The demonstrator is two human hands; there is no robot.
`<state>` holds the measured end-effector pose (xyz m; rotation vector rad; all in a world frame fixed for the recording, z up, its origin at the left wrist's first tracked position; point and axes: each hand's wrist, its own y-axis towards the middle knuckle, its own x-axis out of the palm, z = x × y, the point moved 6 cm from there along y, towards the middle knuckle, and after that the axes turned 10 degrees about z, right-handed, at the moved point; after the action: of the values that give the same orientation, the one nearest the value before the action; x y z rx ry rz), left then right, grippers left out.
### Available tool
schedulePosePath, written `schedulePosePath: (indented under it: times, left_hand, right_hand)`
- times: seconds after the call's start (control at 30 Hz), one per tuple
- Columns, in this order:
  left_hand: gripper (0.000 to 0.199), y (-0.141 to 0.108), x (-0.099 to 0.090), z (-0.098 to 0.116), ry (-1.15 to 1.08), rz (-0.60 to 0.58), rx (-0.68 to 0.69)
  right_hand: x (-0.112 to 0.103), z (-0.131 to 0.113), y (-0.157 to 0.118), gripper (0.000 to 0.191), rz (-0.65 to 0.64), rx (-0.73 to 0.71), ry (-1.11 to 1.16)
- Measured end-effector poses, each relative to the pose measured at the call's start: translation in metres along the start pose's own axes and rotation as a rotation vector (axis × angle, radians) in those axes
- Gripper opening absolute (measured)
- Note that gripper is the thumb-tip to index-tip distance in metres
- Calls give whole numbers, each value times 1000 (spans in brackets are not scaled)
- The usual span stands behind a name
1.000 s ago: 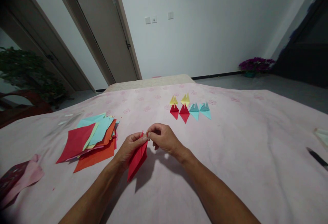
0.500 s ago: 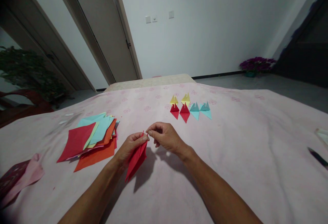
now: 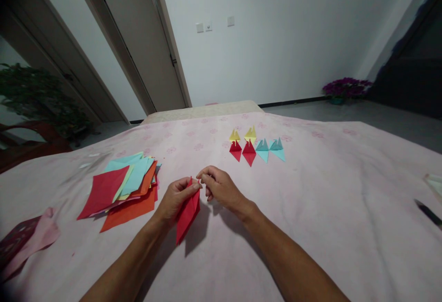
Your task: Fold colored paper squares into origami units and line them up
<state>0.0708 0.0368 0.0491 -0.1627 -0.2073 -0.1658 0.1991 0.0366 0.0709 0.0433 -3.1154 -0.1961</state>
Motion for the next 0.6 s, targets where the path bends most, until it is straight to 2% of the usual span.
schedulePosePath:
  times: [0.1, 0.23, 0.5, 0.6]
  left_hand:
    - [31, 2, -4, 3, 68, 78, 94]
    - [31, 4, -10, 5, 206, 166, 219]
    - [30, -1, -9, 10, 462, 218, 407]
    - [29, -4, -7, 14, 508, 222, 458]
  right_hand:
    - [-1, 6, 2, 31, 1, 60, 51]
    - [-2, 7, 2, 29, 23, 41, 24]
    - [-5, 5, 0, 21, 96, 15, -107]
    - [-6, 0, 0, 14, 139, -60, -150]
